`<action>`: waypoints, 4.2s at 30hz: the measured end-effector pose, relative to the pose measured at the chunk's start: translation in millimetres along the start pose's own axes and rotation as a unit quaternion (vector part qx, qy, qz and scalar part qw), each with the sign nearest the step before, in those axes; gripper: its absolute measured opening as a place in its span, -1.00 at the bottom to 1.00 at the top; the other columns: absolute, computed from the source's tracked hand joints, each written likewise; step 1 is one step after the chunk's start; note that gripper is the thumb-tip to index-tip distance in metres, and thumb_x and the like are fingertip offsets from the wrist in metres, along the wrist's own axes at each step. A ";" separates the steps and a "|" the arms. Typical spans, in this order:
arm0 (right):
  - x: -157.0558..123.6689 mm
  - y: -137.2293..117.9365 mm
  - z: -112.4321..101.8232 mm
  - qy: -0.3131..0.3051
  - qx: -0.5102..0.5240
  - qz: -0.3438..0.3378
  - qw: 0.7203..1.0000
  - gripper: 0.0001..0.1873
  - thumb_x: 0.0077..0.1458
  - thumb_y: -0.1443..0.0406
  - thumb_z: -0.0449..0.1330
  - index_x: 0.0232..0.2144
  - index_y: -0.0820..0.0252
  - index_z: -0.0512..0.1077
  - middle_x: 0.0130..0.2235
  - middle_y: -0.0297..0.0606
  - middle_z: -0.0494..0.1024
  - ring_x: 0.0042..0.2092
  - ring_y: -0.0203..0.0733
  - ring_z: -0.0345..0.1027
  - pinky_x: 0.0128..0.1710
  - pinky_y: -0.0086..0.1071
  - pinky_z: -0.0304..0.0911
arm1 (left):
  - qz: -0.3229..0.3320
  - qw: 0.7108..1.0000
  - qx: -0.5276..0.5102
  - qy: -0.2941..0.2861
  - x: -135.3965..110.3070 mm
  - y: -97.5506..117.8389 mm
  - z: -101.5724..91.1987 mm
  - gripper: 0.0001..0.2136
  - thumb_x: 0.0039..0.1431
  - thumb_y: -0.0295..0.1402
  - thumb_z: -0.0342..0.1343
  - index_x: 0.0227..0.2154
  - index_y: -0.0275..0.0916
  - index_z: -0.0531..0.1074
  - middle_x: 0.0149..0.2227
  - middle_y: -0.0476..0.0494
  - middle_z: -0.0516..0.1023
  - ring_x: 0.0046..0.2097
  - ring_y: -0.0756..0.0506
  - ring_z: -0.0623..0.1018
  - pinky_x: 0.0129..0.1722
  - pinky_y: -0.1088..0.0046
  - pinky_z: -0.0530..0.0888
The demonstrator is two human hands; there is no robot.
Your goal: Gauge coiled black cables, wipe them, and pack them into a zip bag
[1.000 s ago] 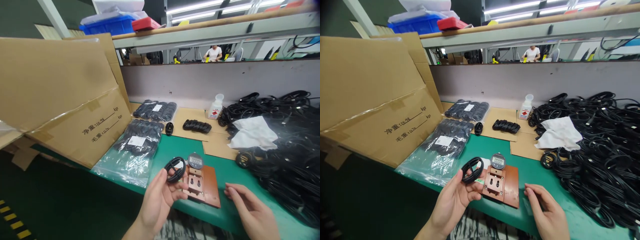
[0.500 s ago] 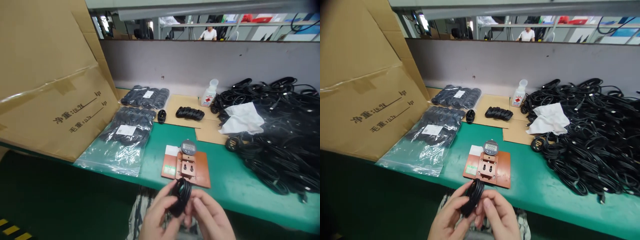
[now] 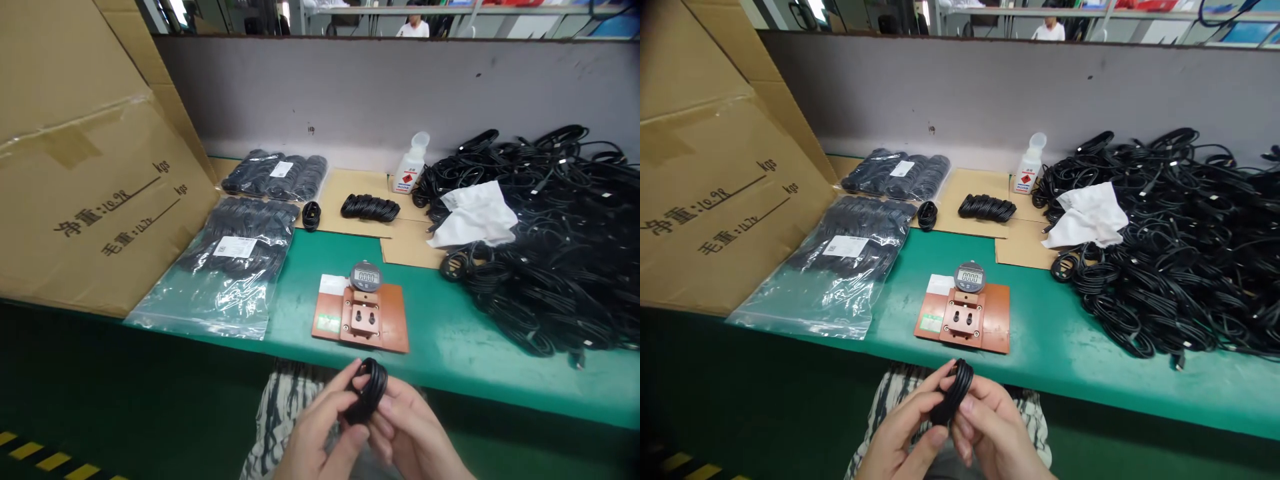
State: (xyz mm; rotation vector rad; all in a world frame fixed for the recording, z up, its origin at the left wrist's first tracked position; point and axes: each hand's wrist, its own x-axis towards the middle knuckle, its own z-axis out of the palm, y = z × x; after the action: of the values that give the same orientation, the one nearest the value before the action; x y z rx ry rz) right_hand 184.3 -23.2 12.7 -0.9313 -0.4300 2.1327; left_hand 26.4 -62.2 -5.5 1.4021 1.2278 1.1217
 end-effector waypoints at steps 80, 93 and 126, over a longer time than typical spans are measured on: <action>11.2 -9.2 -35.4 -0.069 -0.548 -0.367 0.748 -0.68 0.21 0.43 0.25 -0.01 0.06 0.59 -0.07 -0.11 0.68 -0.04 -0.03 0.61 -0.07 -0.26 0.57 | -0.315 0.885 -0.342 0.001 22.6 -5.9 -21.1 -0.72 0.13 -0.15 0.36 -0.36 -0.33 0.62 -0.38 -0.12 0.56 -0.36 0.00 0.52 -0.38 0.53 0.54; 9.3 -6.5 -19.1 -0.034 -0.542 -0.437 0.717 -0.68 0.11 0.51 0.31 -0.11 0.09 0.53 -0.28 -0.16 0.58 -0.26 -0.11 0.53 -0.30 -0.36 0.51 | -0.290 0.896 -0.335 0.000 16.0 7.6 -15.9 -0.76 0.08 -0.19 0.40 -0.34 -0.28 0.65 -0.32 -0.08 0.52 -0.27 -0.01 0.49 -0.21 0.51 0.44; 12.9 1.9 -6.6 0.046 -0.220 -0.018 0.974 -0.50 -0.04 -0.06 0.44 -0.45 0.22 0.40 -0.57 -0.37 0.49 -0.54 -0.38 0.34 -0.51 -0.53 0.26 | 0.076 0.991 0.044 -0.103 16.8 -8.9 -26.3 -0.15 -0.10 -0.21 0.51 0.25 0.11 0.23 -0.01 -0.10 0.62 -0.07 -0.18 0.66 -0.08 0.38 0.62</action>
State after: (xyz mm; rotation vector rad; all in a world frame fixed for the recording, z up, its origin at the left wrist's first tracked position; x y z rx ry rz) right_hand 182.4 -14.7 1.1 -1.2494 -0.8885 1.9875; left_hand 0.6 -42.9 -9.4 1.6578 1.0483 1.0040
